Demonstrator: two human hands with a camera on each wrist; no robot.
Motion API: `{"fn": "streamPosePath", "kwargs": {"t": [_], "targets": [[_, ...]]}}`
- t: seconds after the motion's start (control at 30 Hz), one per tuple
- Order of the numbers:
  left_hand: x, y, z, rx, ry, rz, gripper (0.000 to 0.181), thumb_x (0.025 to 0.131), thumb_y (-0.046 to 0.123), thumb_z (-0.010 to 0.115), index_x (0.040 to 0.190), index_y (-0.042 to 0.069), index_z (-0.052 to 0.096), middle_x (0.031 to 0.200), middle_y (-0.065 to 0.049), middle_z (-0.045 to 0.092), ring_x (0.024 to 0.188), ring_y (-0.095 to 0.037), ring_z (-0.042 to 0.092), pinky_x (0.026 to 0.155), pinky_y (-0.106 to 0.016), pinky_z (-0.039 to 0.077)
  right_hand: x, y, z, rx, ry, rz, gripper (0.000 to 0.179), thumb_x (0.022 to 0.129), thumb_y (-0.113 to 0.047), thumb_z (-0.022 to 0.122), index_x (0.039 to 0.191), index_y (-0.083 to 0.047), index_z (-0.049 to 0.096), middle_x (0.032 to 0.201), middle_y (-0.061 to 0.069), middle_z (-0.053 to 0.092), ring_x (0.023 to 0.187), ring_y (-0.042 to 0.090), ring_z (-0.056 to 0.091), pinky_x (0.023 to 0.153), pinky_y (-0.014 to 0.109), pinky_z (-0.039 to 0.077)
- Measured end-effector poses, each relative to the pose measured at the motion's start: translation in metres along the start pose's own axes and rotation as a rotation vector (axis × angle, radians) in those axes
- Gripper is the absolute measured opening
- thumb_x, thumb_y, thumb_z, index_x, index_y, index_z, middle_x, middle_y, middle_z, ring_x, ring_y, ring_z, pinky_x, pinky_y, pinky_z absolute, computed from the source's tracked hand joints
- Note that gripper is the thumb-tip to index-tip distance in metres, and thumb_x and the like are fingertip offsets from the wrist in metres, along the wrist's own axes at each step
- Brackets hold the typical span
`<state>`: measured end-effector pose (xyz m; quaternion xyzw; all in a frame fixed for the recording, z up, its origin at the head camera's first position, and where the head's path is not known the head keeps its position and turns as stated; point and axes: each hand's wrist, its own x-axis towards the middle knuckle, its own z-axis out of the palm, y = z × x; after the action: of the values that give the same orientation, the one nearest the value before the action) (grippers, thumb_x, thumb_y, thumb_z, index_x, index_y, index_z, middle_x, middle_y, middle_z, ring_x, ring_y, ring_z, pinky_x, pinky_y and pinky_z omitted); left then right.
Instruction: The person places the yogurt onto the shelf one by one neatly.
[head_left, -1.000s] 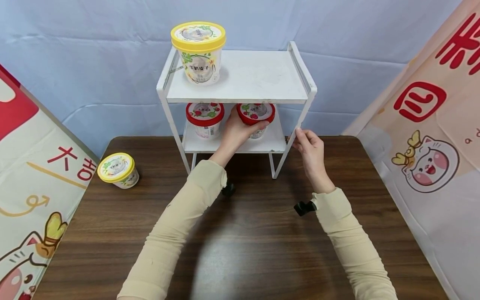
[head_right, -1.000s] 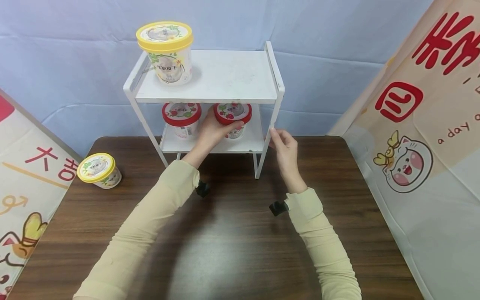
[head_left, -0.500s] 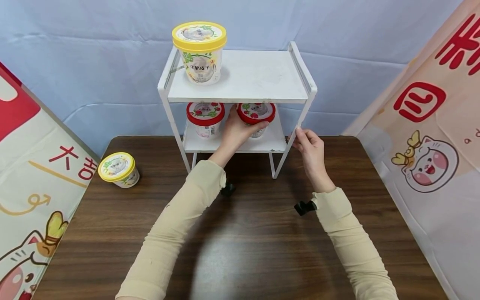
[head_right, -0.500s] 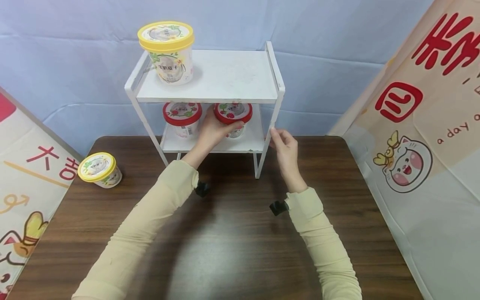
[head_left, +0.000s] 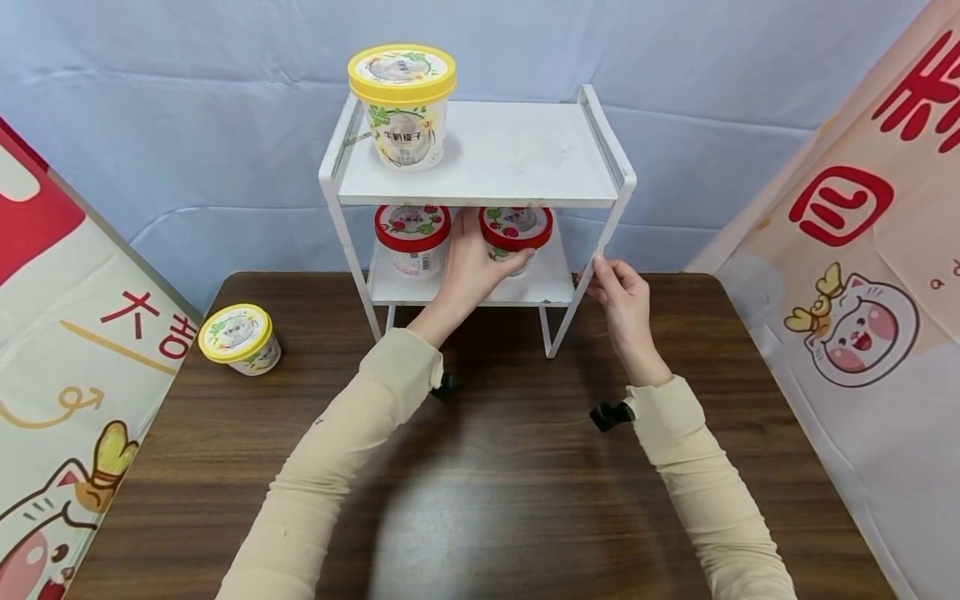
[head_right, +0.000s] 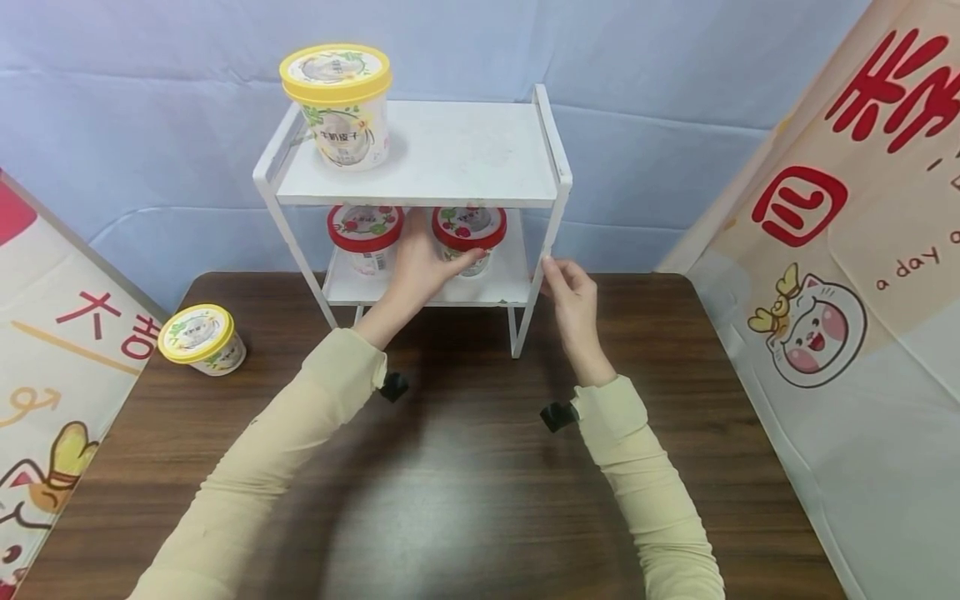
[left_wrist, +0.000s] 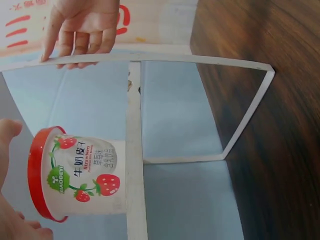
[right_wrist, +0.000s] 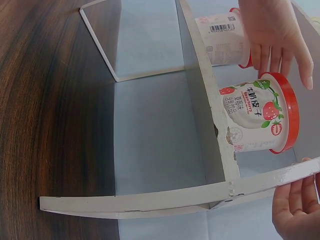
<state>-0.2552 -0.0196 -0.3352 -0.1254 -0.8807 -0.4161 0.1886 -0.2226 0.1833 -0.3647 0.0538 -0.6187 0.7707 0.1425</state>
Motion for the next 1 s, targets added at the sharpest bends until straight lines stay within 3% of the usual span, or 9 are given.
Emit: {"fn": "streamPosePath", "kwargs": {"t": [0.3, 0.47, 0.63, 0.8, 1.0], "targets": [[-0.013, -0.003, -0.007, 0.094, -0.016, 0.19, 0.08, 0.076, 0.038, 0.071, 0.135, 0.002, 0.031, 0.13, -0.014, 0.041, 0.12, -0.024, 0.039, 0.103, -0.032, 0.034, 0.0, 0.0, 0.0, 0.011, 0.006, 0.004, 0.016, 0.091, -0.016, 0.055, 0.079, -0.006, 0.06, 0.076, 0.0, 0.064, 0.073, 0.011, 0.061, 0.069, 0.022, 0.052], [-0.022, -0.007, -0.012, 0.176, -0.054, 0.307, 0.07, 0.08, 0.034, 0.067, 0.132, -0.001, 0.036, 0.128, -0.014, 0.045, 0.118, -0.025, 0.042, 0.103, -0.032, 0.033, 0.0, 0.0, 0.0, 0.02, -0.002, -0.002, 0.017, 0.092, -0.015, 0.055, 0.08, -0.005, 0.06, 0.076, 0.001, 0.064, 0.073, 0.011, 0.061, 0.07, 0.023, 0.052], [-0.031, -0.01, -0.016, 0.188, -0.095, 0.448, 0.062, 0.081, 0.032, 0.065, 0.128, 0.0, 0.041, 0.125, -0.014, 0.048, 0.115, -0.025, 0.044, 0.1, -0.033, 0.037, 0.0, 0.001, 0.0, 0.02, -0.005, -0.008, 0.017, 0.092, -0.015, 0.054, 0.08, -0.005, 0.06, 0.077, 0.001, 0.063, 0.074, 0.011, 0.061, 0.07, 0.023, 0.052], [-0.037, -0.014, -0.021, 0.191, -0.176, 0.529, 0.056, 0.083, 0.031, 0.063, 0.127, 0.001, 0.044, 0.126, -0.012, 0.049, 0.116, -0.023, 0.044, 0.099, -0.032, 0.038, 0.0, 0.001, 0.0, 0.013, -0.006, -0.008, 0.017, 0.092, -0.015, 0.055, 0.08, -0.005, 0.06, 0.077, 0.001, 0.063, 0.074, 0.012, 0.062, 0.071, 0.024, 0.052], [-0.043, -0.021, -0.025, 0.214, -0.337, 0.611, 0.053, 0.086, 0.029, 0.06, 0.128, 0.001, 0.045, 0.128, -0.012, 0.048, 0.12, -0.022, 0.042, 0.104, -0.03, 0.032, 0.0, 0.0, 0.0, 0.0, -0.002, 0.0, 0.017, 0.092, -0.017, 0.055, 0.08, -0.006, 0.06, 0.077, 0.0, 0.063, 0.075, 0.012, 0.061, 0.071, 0.024, 0.051]]}}
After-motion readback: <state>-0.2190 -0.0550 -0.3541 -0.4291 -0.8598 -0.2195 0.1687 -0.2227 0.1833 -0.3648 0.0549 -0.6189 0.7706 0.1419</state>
